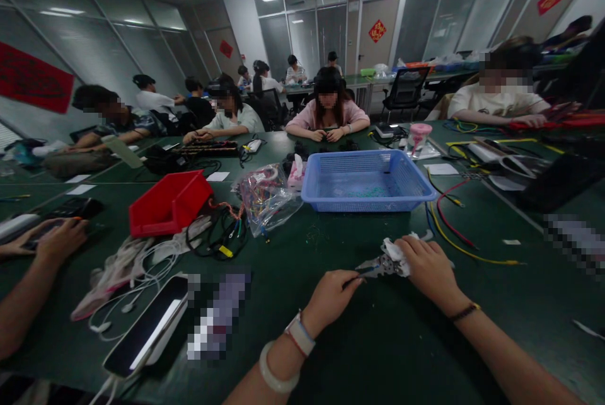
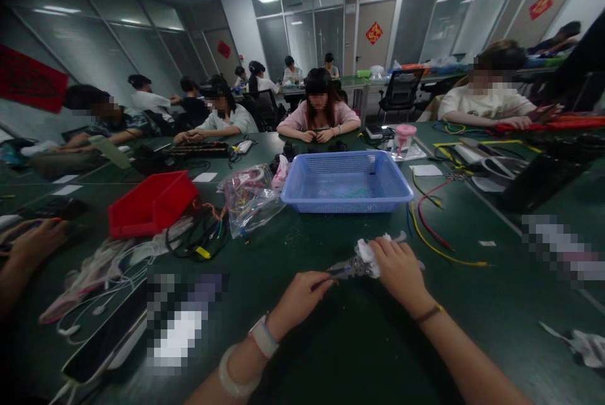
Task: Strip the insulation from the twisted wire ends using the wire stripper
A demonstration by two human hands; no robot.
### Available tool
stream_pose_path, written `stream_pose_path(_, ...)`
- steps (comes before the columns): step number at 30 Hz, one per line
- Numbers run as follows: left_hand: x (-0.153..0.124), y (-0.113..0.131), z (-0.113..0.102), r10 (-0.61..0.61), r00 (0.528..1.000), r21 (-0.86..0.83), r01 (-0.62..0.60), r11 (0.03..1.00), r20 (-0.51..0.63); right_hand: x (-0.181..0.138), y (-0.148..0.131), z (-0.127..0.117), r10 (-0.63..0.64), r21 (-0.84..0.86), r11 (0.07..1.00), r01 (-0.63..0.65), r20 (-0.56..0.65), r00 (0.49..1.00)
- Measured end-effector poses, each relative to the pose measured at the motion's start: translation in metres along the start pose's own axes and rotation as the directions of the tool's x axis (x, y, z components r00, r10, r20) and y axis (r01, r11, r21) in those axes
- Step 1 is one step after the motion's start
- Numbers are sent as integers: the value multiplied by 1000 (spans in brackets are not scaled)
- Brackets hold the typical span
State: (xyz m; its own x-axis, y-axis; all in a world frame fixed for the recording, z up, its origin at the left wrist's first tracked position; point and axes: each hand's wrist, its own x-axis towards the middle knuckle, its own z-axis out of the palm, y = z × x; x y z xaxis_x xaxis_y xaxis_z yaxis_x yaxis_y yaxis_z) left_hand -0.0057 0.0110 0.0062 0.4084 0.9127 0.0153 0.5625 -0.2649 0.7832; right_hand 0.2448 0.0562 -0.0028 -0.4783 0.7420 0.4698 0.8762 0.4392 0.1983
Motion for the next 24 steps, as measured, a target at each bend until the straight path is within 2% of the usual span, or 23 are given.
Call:
stream_pose_path(13, 0, 1, 0, -53, 999, -106, 53, 993, 6, 0, -2, 0, 31, 24, 999, -33, 90, 995)
stream_pose_path(24, 1, -3, 4, -101, 991, -251, 120, 960, 88, 0, 2, 6, -16, -80, 997, 8, -96, 995)
